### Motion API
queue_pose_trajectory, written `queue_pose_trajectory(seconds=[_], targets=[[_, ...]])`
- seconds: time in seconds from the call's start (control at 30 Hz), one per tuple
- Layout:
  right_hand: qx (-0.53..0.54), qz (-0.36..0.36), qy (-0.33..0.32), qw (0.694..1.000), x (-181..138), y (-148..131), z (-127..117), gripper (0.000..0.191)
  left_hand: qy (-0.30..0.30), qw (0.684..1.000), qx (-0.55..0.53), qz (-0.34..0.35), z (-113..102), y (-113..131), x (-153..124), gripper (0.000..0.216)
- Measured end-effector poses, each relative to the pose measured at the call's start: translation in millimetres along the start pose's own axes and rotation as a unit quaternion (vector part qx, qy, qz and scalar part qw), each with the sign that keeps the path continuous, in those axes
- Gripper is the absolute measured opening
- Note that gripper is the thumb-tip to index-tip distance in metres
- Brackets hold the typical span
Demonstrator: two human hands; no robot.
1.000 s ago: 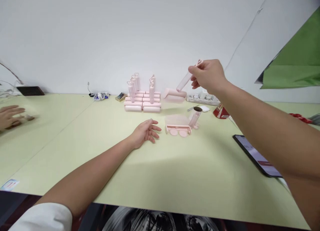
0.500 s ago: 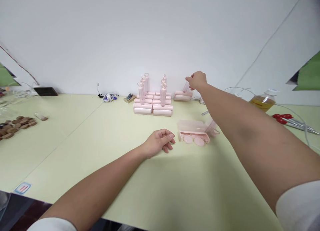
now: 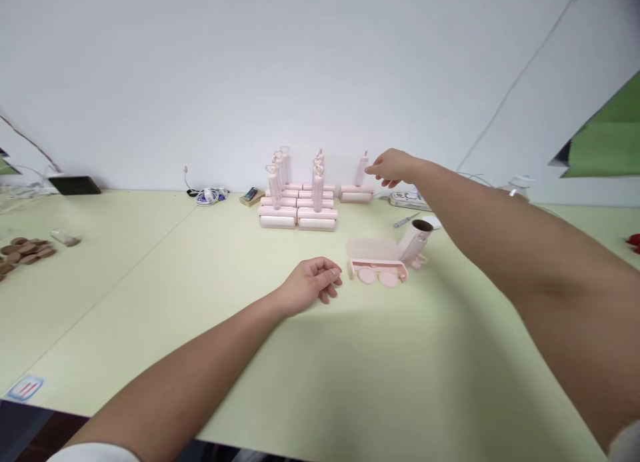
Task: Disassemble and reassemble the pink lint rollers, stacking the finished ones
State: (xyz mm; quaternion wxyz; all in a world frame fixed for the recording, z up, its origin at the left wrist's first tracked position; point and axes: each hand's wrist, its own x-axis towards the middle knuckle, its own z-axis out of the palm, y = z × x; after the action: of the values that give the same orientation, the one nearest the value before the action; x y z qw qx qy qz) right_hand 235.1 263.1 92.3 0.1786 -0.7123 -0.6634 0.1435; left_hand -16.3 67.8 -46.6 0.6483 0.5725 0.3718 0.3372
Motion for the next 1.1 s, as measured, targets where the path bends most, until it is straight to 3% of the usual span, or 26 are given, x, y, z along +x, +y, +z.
queue_pose_trajectory(seconds=[0.17,0.3,0.4,0.47,0.6,0.7,0.87,1.0,1.1], targets=[[-0.096,-0.115,-0.083,0.985,-69.8,20.0,-19.7,0.034,0.011,1.000,0.021,0.002,1.0,0.5,0.9,0.036],[-0.212,-0.244,-0.150,0.934,-119.8,22.0,3.0,0.050,0.025,0.999,0.031,0.000,1.8,2.3,1.5,0.035],[-0.312,-0.281,-0.173,0.891,-136.7,14.8,26.2,0.053,0.034,0.999,0.034,-0.002,1.5,3.8,0.0,0.036],[-0.339,-0.295,-0.158,0.879,-142.2,8.9,34.2,0.052,0.037,0.999,0.036,0.001,0.9,4.6,-1.9,0.037],[-0.314,-0.324,-0.101,0.887,-153.6,-0.5,32.2,0.040,0.031,0.999,0.043,0.003,-0.2,5.1,-4.6,0.036],[-0.311,-0.317,-0.101,0.890,-162.1,-4.7,31.6,0.033,0.026,0.998,0.052,0.002,-0.3,5.3,-4.3,0.036],[-0.331,-0.286,-0.091,0.895,-186.1,-7.5,54.1,0.017,0.027,0.998,0.062,0.002,-0.1,6.4,-5.1,0.036],[-0.234,-0.296,-0.067,0.924,-225.8,1.6,67.6,0.021,0.021,0.997,0.071,0.005,-0.1,6.6,-6.6,0.036],[-0.160,-0.268,0.045,0.949,-234.0,25.7,55.6,0.027,0.019,0.997,0.078,0.002,-0.1,6.1,-6.2,0.036]])
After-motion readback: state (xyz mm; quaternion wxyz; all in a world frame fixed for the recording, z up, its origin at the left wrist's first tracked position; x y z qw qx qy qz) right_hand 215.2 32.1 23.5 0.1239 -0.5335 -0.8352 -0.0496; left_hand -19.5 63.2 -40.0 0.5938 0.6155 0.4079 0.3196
